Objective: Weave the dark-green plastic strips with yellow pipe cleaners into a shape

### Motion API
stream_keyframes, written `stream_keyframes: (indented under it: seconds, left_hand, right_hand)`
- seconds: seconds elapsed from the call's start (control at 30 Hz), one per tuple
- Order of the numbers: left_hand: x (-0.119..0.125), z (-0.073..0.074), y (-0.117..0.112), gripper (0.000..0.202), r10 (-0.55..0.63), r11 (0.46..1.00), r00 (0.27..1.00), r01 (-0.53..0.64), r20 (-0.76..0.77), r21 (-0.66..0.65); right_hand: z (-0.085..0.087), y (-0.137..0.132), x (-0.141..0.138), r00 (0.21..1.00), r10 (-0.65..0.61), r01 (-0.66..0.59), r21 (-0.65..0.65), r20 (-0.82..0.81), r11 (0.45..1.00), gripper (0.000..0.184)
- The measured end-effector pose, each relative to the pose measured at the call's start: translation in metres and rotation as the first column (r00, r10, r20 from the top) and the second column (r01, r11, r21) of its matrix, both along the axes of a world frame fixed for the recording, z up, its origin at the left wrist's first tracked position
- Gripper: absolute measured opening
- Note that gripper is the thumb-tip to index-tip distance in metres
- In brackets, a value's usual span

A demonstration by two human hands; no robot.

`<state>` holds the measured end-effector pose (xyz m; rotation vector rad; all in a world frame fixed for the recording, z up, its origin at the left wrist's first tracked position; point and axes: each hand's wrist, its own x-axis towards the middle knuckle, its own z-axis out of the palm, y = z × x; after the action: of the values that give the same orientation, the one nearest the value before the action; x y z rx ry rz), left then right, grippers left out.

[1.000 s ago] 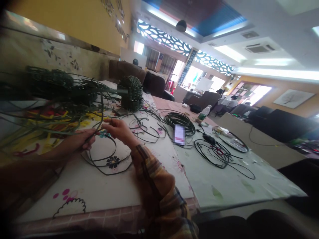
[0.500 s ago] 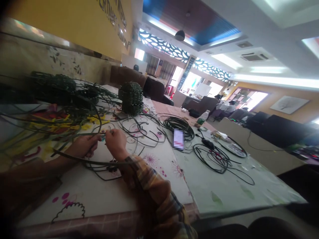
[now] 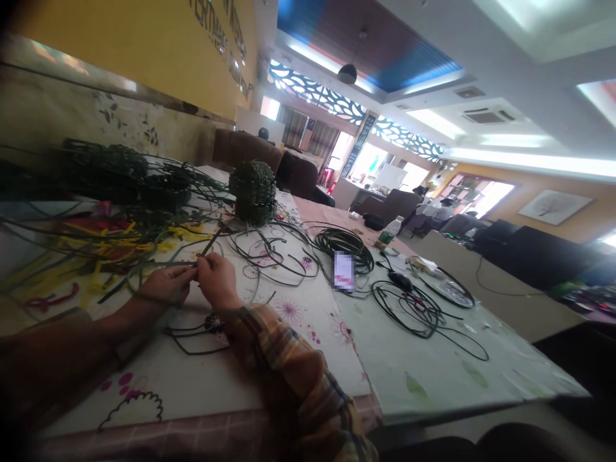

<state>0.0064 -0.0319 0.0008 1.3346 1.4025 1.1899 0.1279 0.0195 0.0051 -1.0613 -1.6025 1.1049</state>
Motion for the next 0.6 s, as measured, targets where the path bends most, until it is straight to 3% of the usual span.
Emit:
stream_keyframes:
  seconds: [0.17, 0.33, 0.43, 0.6]
  left_hand:
    - [0.004, 0.005, -0.005, 0.043, 0.017, 1.000, 0.999, -0.017, 0.029, 0.011]
    - [0.005, 0.004, -0.004, 0.042, 0.075, 0.994, 0.974, -0.056, 0.216, -0.095]
    - [0.001, 0.002, 0.000, 0.039, 0.119, 0.993, 0.960, -0.109, 0.255, -0.053]
    - [-0.009, 0.002, 0.008, 0.035, 0.183, 0.982, 0.933, -0.191, 0.311, -0.006]
  right_hand:
    - [-0.007, -0.002, -0.006, 0.993, 0.000, -0.004, -0.038, -0.116, 0.999, 0.023]
    - [-0.005, 0.001, -0.003, 0.997, -0.008, 0.007, 0.007, 0.078, 1.000, 0.023]
    - [0.001, 0.004, 0.002, 0.976, -0.089, 0.078, 0.064, 0.197, 0.995, 0.026]
    - [0.009, 0.009, 0.010, 0.949, -0.194, 0.168, 0.124, 0.250, 0.978, 0.026]
